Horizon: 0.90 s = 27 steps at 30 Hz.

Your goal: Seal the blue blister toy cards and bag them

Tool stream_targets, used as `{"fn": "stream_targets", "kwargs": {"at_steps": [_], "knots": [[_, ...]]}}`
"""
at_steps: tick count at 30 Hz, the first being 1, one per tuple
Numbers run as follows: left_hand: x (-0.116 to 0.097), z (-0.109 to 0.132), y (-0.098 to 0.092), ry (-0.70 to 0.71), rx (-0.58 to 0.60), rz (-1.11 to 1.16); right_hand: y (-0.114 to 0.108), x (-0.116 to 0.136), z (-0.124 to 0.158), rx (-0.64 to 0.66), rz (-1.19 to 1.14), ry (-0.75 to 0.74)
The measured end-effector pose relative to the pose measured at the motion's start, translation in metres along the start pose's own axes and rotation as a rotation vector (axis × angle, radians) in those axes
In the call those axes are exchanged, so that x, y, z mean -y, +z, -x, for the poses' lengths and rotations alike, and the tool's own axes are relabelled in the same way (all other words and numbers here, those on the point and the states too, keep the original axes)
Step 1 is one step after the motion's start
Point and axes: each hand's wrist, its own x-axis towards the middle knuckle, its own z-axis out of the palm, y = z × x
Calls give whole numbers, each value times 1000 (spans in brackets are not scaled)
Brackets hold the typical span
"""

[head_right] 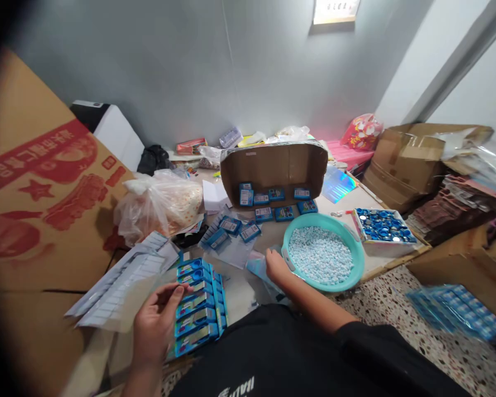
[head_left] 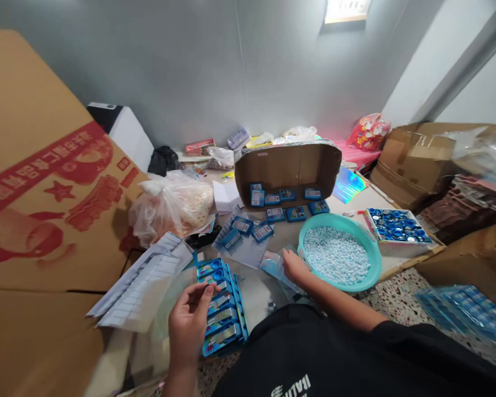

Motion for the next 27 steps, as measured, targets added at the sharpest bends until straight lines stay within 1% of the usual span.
{"fn": "stream_targets", "kwargs": {"at_steps": [2, 3, 5, 7, 9, 10, 11, 13, 17, 19, 22, 23, 25, 27], "knots": [[3, -3, -11, -31, 36, -13, 8, 8, 6, -8, 1, -53], [5, -3, -15, -41, 59, -25, 10, 17, 9, -6, -11, -98], [7, -4, -19, -49, 115, -79, 11, 42, 14, 26, -48, -219], [11, -4, -19, -44, 180, -139, 11, 73, 18, 115, -139, -363], [17, -6, -17, -23, 231, -158, 11, 101, 17, 277, -330, -473], [20, -7, -15, -9, 244, -152, 13, 111, 15, 367, -418, -486], [22, -9, -15, 5, 252, -139, 15, 120, 12, 444, -491, -473], [25, -13, -14, 36, 258, -114, 20, 129, 4, 539, -571, -381], [26, -20, -16, 73, 297, -97, 35, 130, -4, 614, -744, -185], [25, -21, -15, 61, 325, -100, 42, 129, -3, 581, -842, -116], [23, -26, -13, 5, 315, -83, 47, 131, 0, 409, -973, -41], [22, -28, -13, -30, 312, -78, 46, 133, 1, 342, -1024, -22], [22, -33, -13, -131, 351, -72, 43, 136, 2, 236, -1117, 8], [24, -38, -16, -226, 401, -67, 40, 138, 2, 178, -1177, 33]]}}
